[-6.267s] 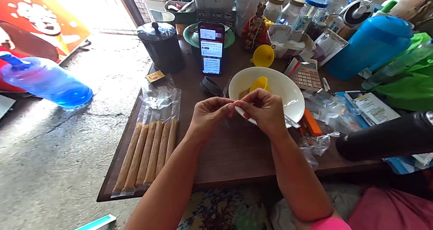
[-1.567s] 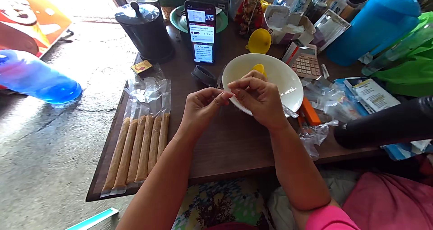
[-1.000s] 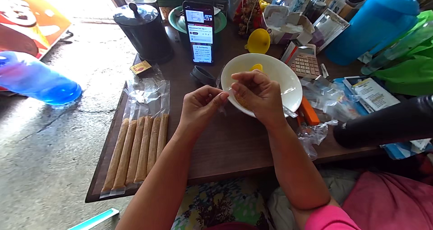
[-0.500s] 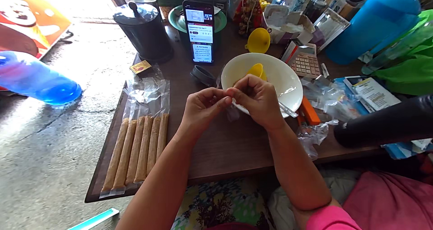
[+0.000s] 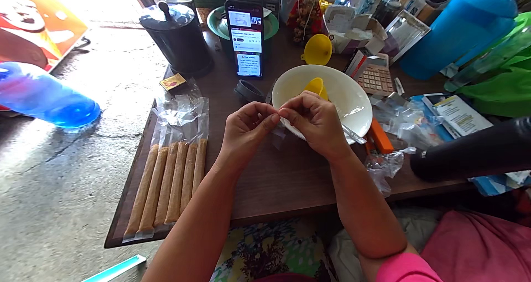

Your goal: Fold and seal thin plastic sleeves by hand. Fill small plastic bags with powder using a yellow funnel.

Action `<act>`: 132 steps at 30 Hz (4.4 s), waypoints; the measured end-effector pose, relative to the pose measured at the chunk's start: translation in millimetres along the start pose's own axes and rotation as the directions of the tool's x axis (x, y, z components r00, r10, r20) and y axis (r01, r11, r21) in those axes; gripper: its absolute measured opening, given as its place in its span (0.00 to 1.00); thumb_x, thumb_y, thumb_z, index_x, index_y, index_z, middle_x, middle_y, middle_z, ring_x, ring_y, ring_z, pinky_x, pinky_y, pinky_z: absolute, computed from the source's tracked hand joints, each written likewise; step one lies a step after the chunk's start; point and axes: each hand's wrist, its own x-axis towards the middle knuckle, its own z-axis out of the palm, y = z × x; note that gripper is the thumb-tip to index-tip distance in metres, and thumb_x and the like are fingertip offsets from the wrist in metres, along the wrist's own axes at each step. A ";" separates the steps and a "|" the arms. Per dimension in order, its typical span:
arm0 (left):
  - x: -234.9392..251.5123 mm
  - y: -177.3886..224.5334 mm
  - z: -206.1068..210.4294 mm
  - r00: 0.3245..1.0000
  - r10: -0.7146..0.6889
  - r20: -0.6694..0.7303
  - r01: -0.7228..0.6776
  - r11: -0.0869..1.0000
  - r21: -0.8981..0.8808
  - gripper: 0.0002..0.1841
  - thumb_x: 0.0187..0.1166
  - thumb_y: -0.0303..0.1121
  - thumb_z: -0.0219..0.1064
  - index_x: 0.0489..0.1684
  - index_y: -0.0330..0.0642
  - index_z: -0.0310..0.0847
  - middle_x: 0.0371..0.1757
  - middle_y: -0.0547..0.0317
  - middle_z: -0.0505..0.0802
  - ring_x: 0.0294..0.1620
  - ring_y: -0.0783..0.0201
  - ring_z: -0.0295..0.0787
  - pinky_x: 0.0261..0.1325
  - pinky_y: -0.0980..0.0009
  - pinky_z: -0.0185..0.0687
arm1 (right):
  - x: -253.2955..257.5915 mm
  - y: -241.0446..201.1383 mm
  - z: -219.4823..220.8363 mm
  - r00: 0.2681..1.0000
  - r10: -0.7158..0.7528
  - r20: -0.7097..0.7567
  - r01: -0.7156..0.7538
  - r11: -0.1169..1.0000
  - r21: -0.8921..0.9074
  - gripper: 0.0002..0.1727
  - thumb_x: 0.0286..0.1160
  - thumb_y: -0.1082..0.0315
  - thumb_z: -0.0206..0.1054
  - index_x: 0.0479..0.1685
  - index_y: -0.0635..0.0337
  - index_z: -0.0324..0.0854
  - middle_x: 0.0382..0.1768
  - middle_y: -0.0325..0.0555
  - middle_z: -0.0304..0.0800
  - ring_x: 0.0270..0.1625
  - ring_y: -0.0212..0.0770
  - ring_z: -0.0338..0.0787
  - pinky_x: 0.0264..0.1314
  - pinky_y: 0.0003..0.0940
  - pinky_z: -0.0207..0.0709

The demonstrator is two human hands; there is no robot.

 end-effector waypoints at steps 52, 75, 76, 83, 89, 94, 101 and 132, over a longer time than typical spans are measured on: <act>-0.3 -2.9 -0.6 0.999 -0.031 0.039 0.032 0.999 -0.027 0.06 0.81 0.27 0.68 0.49 0.48 0.85 0.40 0.71 0.91 0.39 0.78 0.87 0.47 0.82 0.85 | 0.3 -3.6 2.2 1.000 -0.020 -0.021 0.022 0.990 0.136 0.13 0.73 0.76 0.73 0.56 0.68 0.87 0.39 0.44 0.88 0.30 0.27 0.83 0.31 0.17 0.79; -1.2 1.4 -0.7 1.000 0.009 0.006 -0.008 0.999 -0.031 0.04 0.81 0.28 0.68 0.46 0.49 0.86 0.40 0.71 0.92 0.39 0.77 0.88 0.48 0.82 0.85 | 0.5 -4.3 1.3 1.000 -0.020 -0.021 0.021 0.999 0.049 0.07 0.76 0.74 0.71 0.48 0.65 0.90 0.42 0.44 0.88 0.31 0.26 0.84 0.31 0.17 0.79; -1.3 1.4 -1.0 1.000 0.009 0.008 -0.009 0.999 -0.033 0.04 0.81 0.28 0.68 0.46 0.49 0.86 0.40 0.71 0.91 0.39 0.77 0.87 0.48 0.82 0.84 | 0.1 -4.9 1.5 1.000 -0.009 -0.027 0.010 0.998 0.058 0.07 0.75 0.74 0.72 0.48 0.65 0.89 0.42 0.44 0.89 0.30 0.26 0.84 0.31 0.17 0.80; -1.0 1.7 -0.9 1.000 -0.015 -0.011 0.014 0.998 -0.064 0.05 0.83 0.29 0.66 0.48 0.48 0.86 0.41 0.69 0.92 0.38 0.77 0.87 0.47 0.82 0.85 | -0.5 -2.6 1.9 1.000 -0.006 -0.017 0.008 0.991 0.134 0.06 0.74 0.75 0.73 0.45 0.65 0.88 0.38 0.43 0.89 0.27 0.26 0.82 0.27 0.17 0.77; -1.3 2.2 -0.9 1.000 0.009 -0.008 -0.010 0.998 -0.059 0.04 0.83 0.30 0.66 0.45 0.49 0.87 0.40 0.70 0.91 0.39 0.77 0.87 0.49 0.81 0.85 | 0.0 -5.7 1.1 1.000 0.019 -0.009 -0.017 0.991 0.136 0.09 0.79 0.74 0.69 0.53 0.65 0.88 0.45 0.43 0.90 0.28 0.26 0.82 0.28 0.16 0.77; -1.1 2.0 -1.1 1.000 0.009 -0.006 -0.010 0.998 -0.068 0.05 0.84 0.29 0.65 0.45 0.49 0.86 0.40 0.70 0.91 0.40 0.76 0.87 0.49 0.80 0.85 | 0.5 -6.5 1.1 1.000 0.018 -0.023 -0.015 0.992 0.129 0.12 0.80 0.75 0.68 0.58 0.66 0.86 0.44 0.44 0.89 0.28 0.26 0.81 0.27 0.16 0.77; -1.4 1.2 -1.1 1.000 0.002 -0.009 -0.002 0.998 -0.057 0.04 0.82 0.29 0.68 0.46 0.49 0.86 0.39 0.70 0.92 0.38 0.77 0.89 0.47 0.81 0.86 | -0.1 -6.5 2.6 1.000 -0.026 0.006 0.025 0.990 0.138 0.09 0.75 0.76 0.71 0.52 0.66 0.85 0.40 0.43 0.88 0.27 0.25 0.81 0.27 0.16 0.77; 0.6 -1.2 -6.3 0.994 0.015 0.112 -0.021 0.998 0.054 0.02 0.81 0.31 0.67 0.41 0.50 0.85 0.41 0.71 0.87 0.41 0.76 0.84 0.48 0.80 0.83 | 3.5 0.9 -5.3 0.987 -0.120 0.109 0.099 0.978 0.183 0.05 0.75 0.78 0.68 0.45 0.69 0.81 0.35 0.41 0.84 0.21 0.21 0.70 0.22 0.14 0.66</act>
